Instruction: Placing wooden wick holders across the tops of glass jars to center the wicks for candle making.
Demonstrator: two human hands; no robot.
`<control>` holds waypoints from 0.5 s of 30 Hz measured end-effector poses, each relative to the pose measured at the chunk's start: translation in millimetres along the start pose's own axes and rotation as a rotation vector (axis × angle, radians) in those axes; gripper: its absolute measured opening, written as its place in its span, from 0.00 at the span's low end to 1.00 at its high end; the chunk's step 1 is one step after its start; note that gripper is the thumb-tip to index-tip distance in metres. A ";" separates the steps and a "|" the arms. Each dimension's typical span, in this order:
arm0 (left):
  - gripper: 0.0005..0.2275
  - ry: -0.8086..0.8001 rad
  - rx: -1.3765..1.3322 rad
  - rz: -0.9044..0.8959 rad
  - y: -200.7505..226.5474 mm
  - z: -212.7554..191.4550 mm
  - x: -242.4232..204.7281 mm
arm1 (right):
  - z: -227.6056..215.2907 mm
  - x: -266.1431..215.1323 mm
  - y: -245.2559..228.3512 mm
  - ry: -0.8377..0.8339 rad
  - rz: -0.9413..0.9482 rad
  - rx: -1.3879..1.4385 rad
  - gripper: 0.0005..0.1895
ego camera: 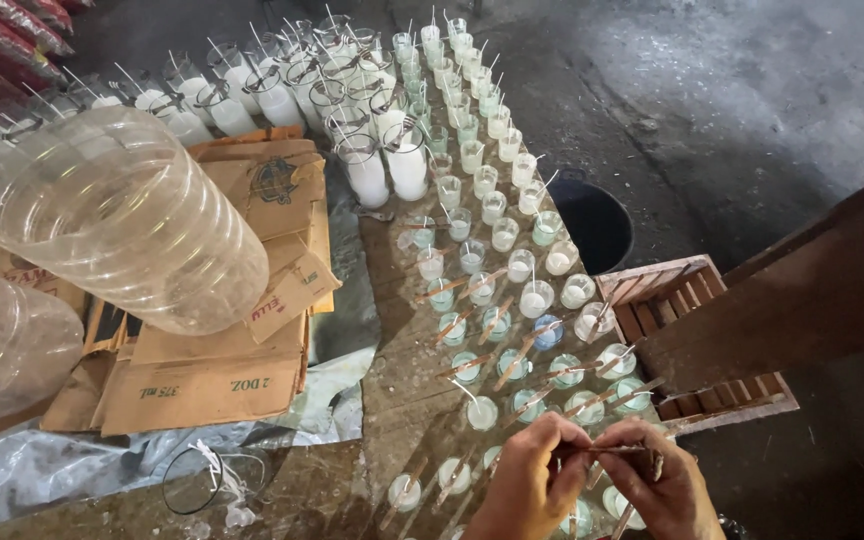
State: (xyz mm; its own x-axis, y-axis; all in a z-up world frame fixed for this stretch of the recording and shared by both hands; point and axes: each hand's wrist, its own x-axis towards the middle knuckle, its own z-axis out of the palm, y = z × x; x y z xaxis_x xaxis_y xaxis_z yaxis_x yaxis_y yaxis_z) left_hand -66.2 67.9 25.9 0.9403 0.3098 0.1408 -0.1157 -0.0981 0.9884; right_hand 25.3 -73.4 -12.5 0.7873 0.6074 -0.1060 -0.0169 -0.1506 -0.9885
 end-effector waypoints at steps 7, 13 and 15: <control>0.03 0.021 -0.047 0.001 -0.8 0.8 3.9 | 2.6 1.4 -8.1 -0.006 -0.075 0.049 0.04; 0.04 0.020 0.103 0.019 -6.6 1.5 6.7 | 1.7 4.9 -3.3 0.029 -0.099 0.045 0.01; 0.03 -0.019 0.107 0.024 -9.4 2.7 6.2 | 1.7 4.9 -5.4 0.038 -0.106 0.003 0.00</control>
State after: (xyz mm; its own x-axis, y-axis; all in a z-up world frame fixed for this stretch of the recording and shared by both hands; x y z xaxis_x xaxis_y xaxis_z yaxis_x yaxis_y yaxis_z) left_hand -58.4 68.2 17.3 0.9436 0.2885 0.1623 -0.1043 -0.2062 0.9729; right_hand 28.2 -68.3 -7.9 0.8076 0.5897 0.0038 0.0664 -0.0845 -0.9942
